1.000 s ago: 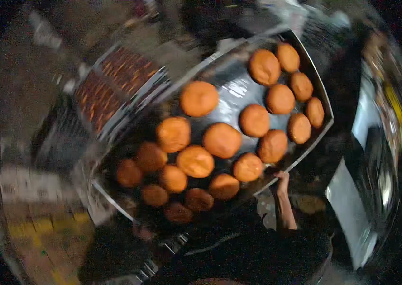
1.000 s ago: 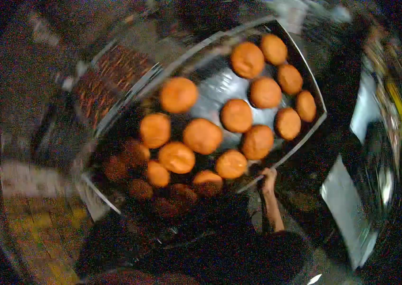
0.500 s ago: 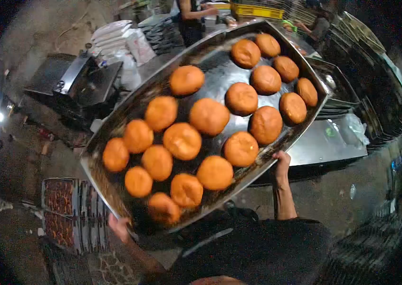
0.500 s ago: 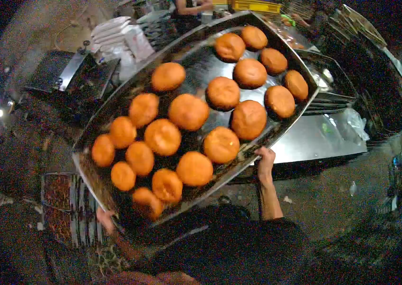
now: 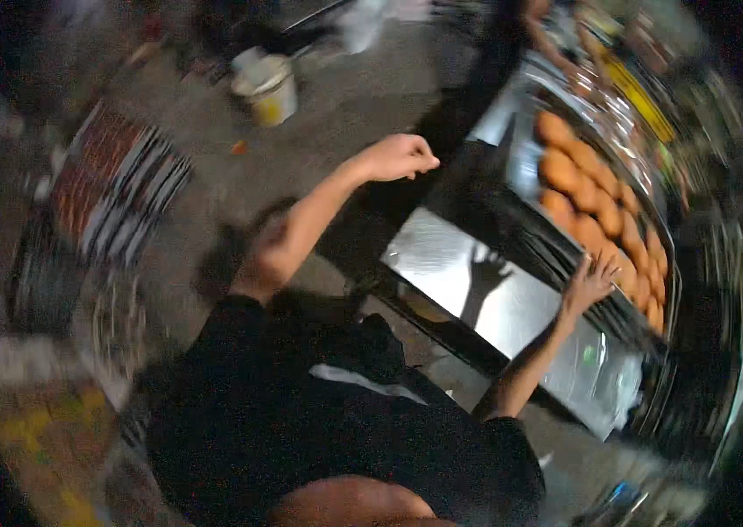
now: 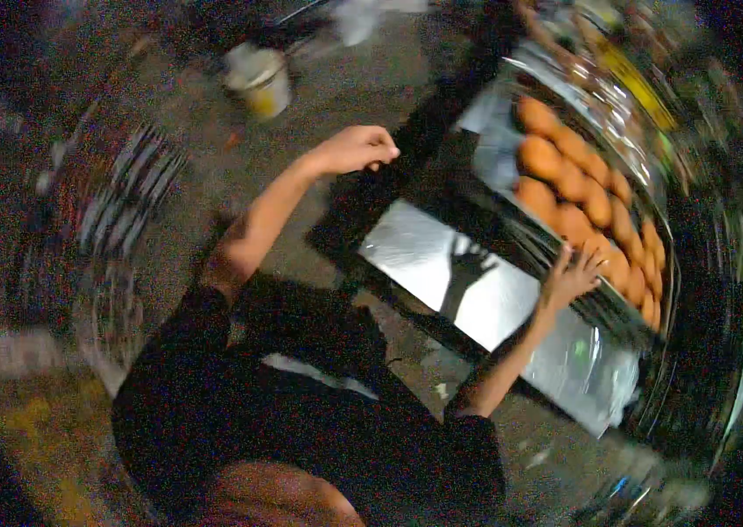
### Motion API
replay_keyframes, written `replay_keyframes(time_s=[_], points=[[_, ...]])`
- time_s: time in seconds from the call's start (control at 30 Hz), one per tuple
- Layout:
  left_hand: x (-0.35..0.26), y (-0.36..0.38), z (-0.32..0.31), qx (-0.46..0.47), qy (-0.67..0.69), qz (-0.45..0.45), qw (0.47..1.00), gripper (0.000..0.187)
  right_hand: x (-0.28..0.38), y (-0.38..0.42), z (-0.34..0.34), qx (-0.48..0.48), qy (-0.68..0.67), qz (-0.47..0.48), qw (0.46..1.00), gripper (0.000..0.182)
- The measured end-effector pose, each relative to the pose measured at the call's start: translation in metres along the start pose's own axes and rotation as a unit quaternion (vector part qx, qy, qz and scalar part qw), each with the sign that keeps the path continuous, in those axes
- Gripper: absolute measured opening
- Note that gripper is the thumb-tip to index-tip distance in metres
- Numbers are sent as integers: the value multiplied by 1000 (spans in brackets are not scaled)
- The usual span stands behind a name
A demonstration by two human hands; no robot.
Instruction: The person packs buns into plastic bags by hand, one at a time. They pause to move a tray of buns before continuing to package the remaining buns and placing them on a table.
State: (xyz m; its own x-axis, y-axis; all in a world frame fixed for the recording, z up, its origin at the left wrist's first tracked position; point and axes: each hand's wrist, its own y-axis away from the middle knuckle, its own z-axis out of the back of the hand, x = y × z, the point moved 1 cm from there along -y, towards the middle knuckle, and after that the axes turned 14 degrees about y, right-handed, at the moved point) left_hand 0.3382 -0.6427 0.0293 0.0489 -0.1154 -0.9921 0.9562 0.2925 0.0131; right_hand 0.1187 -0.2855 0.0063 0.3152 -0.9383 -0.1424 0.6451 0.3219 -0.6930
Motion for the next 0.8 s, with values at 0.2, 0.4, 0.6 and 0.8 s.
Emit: replay_keyframes(time_s=[0.2, 0.4, 0.6, 0.8], points=[[245, 196, 132, -385, -104, 84, 913, 32, 32, -22, -30, 40, -104, -35, 993, 59], [428, 553, 2, -657, 246, 417, 579, 31, 255, 52, 8, -35, -268, 102, 957, 44], [393, 658, -152, -661, 497, 434, 358, 32, 546, 226, 30, 284, -422, 399, 763, 42], [412, 629, -48, -673, 554, 325, 367, 34, 568, 337, -92, 636, -139, 511, 562, 45]])
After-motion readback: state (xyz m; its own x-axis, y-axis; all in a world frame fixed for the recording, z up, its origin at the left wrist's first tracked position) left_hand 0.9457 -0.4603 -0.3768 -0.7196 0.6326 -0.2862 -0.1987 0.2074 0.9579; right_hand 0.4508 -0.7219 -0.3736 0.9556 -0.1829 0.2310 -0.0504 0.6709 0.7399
